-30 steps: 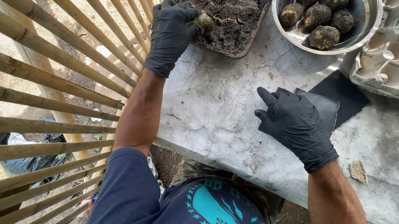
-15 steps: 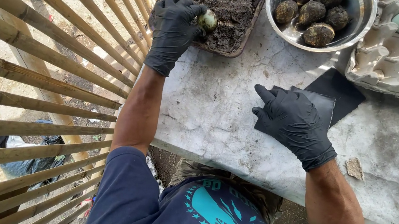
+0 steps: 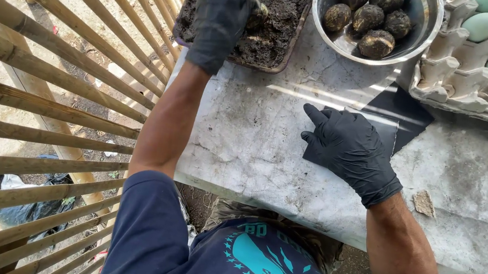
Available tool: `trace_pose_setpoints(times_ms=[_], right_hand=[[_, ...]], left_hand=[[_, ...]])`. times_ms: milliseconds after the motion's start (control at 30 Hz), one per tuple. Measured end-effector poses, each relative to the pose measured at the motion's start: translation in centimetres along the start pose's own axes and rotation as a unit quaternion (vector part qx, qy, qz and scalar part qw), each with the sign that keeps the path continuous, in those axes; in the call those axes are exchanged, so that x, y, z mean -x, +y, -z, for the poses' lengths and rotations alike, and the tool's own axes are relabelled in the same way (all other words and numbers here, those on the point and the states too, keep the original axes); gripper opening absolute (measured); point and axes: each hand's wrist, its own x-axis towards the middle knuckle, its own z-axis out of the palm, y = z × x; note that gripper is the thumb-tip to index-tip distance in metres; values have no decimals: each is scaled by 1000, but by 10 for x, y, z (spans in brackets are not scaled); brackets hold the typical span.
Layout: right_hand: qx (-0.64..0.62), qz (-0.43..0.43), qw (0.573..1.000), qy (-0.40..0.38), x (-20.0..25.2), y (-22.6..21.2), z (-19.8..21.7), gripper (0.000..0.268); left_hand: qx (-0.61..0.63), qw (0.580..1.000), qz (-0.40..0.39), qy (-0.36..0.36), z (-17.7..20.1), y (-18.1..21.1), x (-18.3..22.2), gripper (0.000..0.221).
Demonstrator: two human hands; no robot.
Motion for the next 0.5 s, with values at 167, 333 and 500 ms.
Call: trace_pose_setpoints(times_ms=[167,333,500], right_hand=[[-22,0,1000,-9,2,-2,-5,56],[-98,-19,995,-20,-1,-2,-2,57],[-79,-19,997,-12,-2,2,-3,53]], left_hand=[[183,982,15,-45,-39,-24,40,50],[-73,995,-68,-19,-26,-15,19,30],[-10,998,-54,8,-20,-16,-10,13]])
